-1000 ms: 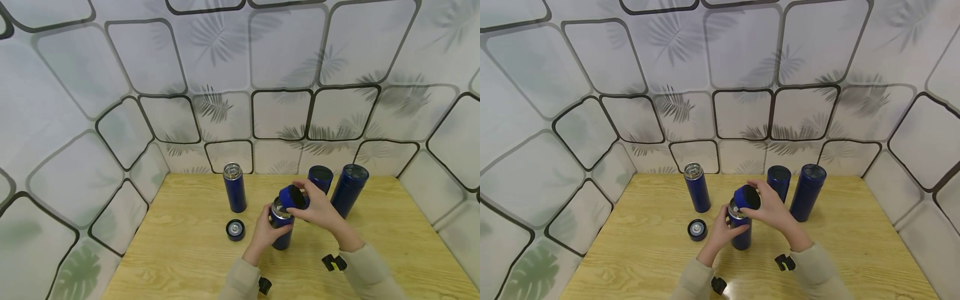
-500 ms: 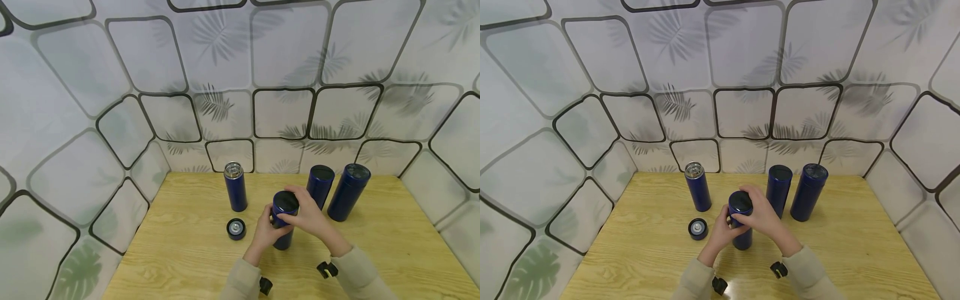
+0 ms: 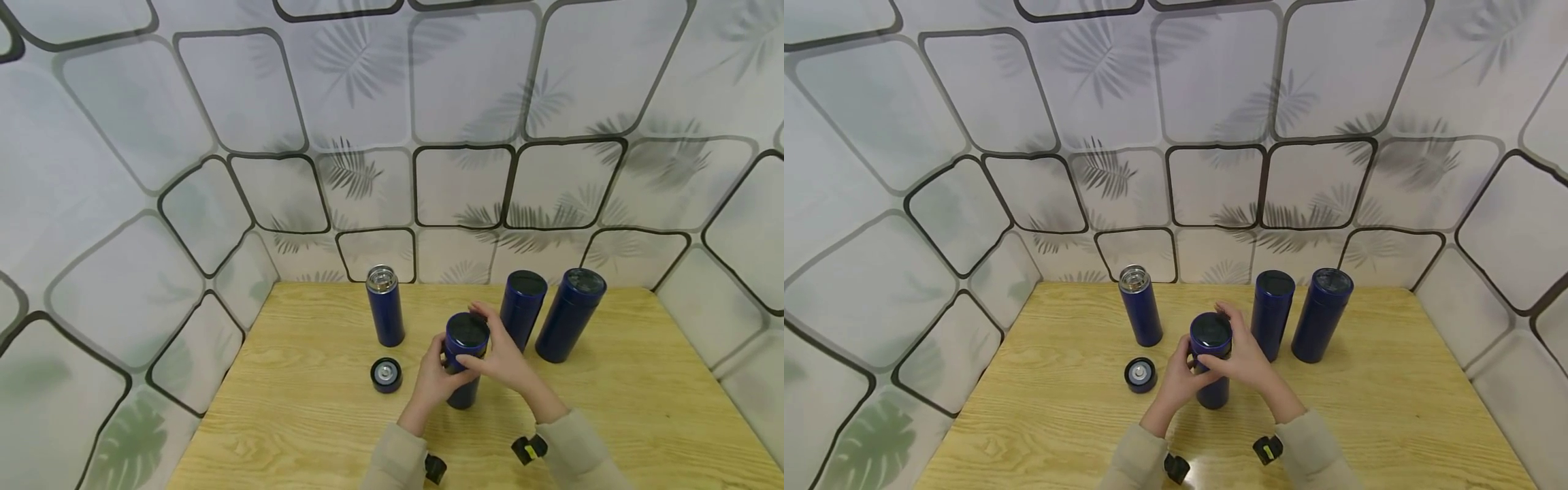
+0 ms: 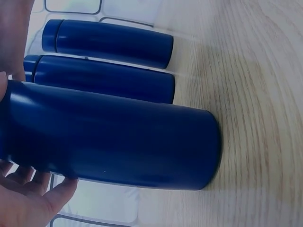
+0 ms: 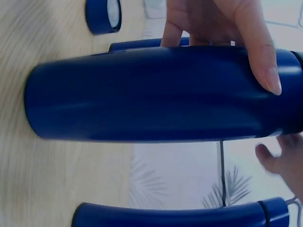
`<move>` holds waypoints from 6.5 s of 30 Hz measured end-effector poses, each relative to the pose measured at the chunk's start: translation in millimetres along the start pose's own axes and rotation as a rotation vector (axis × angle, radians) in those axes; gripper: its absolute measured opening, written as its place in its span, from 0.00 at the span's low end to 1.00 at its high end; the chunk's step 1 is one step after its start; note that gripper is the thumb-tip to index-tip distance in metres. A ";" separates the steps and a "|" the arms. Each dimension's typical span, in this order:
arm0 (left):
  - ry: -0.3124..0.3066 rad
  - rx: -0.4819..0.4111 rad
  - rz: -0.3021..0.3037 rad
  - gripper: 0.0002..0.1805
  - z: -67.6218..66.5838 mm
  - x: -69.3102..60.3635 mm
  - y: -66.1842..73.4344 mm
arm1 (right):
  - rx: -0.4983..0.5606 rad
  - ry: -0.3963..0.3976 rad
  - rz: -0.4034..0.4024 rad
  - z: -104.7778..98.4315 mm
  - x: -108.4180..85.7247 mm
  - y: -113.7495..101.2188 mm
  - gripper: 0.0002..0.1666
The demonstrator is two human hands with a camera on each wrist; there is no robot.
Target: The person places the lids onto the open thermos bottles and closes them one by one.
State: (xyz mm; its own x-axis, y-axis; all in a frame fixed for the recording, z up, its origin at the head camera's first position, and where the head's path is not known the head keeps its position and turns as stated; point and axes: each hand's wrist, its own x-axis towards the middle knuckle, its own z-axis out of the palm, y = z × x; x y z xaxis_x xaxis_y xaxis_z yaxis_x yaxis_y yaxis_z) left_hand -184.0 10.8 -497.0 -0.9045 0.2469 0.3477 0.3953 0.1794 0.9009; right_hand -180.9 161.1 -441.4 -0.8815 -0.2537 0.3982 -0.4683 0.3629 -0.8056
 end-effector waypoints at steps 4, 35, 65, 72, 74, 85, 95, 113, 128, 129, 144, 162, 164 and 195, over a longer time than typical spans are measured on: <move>0.000 -0.006 -0.019 0.34 0.5 -0.6 -0.2 | 0.027 0.026 0.014 2.5 -0.3 2.2 0.52; -0.002 -0.008 -0.013 0.34 -0.7 0.6 -0.5 | 0.240 0.013 -0.053 5.7 -3.1 10.7 0.54; -0.291 -0.099 -0.085 0.36 -17.1 3.9 2.3 | 0.638 -0.561 -0.209 -29.9 20.7 32.0 0.43; -0.142 -0.025 0.001 0.37 -5.0 0.8 -5.8 | 0.256 -0.179 0.034 -12.9 2.9 9.6 0.45; -0.101 -0.012 0.013 0.36 -1.9 -0.4 -4.8 | 0.185 -0.086 0.083 -7.0 -1.3 6.3 0.45; -0.014 0.031 0.015 0.35 5.7 -4.3 0.0 | 0.291 -0.013 -0.011 -2.0 -10.1 5.6 0.40; -0.007 0.028 -0.010 0.35 9.0 -4.2 -0.1 | 0.251 0.033 -0.047 2.0 -11.6 9.5 0.42; -0.026 0.008 -0.021 0.35 7.7 -4.5 0.8 | 0.368 -0.073 -0.074 -5.5 -9.2 13.7 0.44; -0.050 0.017 -0.027 0.36 6.1 -5.6 -0.5 | 0.344 -0.077 -0.079 -5.4 -10.9 11.1 0.44; -0.053 0.017 -0.025 0.36 5.9 -5.8 -0.8 | 0.369 -0.090 -0.096 -6.2 -11.2 12.4 0.43; 0.035 0.048 0.036 0.34 10.0 -5.5 1.7 | 0.285 0.041 0.045 1.3 -12.3 4.1 0.44; 0.172 0.067 0.015 0.34 23.8 -6.4 8.1 | 0.165 0.116 0.090 4.9 -15.4 1.1 0.46; 0.181 0.059 0.018 0.34 25.7 -4.9 7.8 | 0.167 0.078 0.105 1.5 -15.9 1.8 0.47; 0.231 0.019 0.004 0.35 19.1 75.6 -26.4 | 0.172 0.043 0.312 3.6 -58.7 37.9 0.42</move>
State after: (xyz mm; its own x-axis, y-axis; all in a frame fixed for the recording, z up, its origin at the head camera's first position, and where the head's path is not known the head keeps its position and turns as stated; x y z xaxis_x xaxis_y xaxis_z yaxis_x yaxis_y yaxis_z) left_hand -259.7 43.0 -499.5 -0.9147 0.0235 0.4034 0.3998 0.1973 0.8951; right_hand -146.7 186.5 -496.9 -0.9839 -0.1155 0.1365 -0.1626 0.2597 -0.9519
